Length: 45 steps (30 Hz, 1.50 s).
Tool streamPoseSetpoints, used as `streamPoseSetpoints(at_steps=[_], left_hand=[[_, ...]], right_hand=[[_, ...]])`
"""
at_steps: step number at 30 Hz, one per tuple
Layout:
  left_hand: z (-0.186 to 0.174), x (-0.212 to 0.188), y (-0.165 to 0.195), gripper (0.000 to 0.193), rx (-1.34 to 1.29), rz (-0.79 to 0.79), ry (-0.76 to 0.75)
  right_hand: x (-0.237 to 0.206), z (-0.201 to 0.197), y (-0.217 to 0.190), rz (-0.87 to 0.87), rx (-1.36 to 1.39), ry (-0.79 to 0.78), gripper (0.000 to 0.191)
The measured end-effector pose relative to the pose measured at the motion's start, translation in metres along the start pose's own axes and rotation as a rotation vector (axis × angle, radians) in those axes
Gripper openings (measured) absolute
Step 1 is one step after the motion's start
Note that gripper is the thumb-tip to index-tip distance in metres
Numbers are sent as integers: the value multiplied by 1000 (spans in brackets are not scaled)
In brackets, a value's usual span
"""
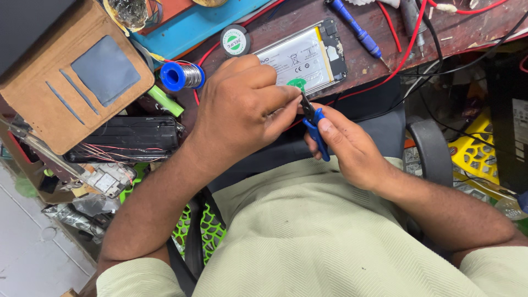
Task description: The person uses a soldering iron and solder wire to work on a disassembled smartphone placed on a cluttered workbench. They apply flux, heat components, and add solder to the circuit board while handling the phone and tools.
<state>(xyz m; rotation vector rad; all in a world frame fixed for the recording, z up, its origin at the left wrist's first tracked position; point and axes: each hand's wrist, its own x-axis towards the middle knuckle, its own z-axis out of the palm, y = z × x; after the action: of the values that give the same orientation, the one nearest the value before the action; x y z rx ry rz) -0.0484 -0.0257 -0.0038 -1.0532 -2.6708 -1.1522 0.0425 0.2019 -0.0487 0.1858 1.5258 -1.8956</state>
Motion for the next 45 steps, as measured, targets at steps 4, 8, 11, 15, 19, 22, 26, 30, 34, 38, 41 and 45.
streamPoseSetpoints(at_steps=[4,8,11,15,19,22,26,30,34,38,41,45], left_hand=[[0,0,0,8,-3,1,-1],[2,-1,0,9,-1,0,-5],[1,-1,0,9,-1,6,-12],[3,-2,-1,10,-20,20,-8],[6,-4,-2,11,-64,21,-4],[8,-3,-4,10,-99,19,-3],[8,-5,-3,7,-127,-3,3],[8,-7,1,8,-124,4,-6],[9,-6,1,8,-124,13,0],[10,-6,3,9,-109,13,21],[9,-6,5,9,-159,12,-6],[7,-6,5,9,-165,8,21]], right_hand=[[-1,0,-1,19,-1,15,51],[-1,1,-1,15,21,15,50],[-2,2,-1,-20,24,12,47],[-3,3,-1,-61,-10,24,44],[-2,4,-1,-64,-15,30,42],[-2,5,-2,-58,-45,37,41],[-5,7,-3,-46,-56,59,41],[-4,8,-3,-54,-37,53,41],[-4,7,-2,-33,-61,61,41],[-6,7,-4,-50,-45,64,40],[-4,7,-4,-56,-60,73,41],[-3,9,-2,-9,-67,86,41]])
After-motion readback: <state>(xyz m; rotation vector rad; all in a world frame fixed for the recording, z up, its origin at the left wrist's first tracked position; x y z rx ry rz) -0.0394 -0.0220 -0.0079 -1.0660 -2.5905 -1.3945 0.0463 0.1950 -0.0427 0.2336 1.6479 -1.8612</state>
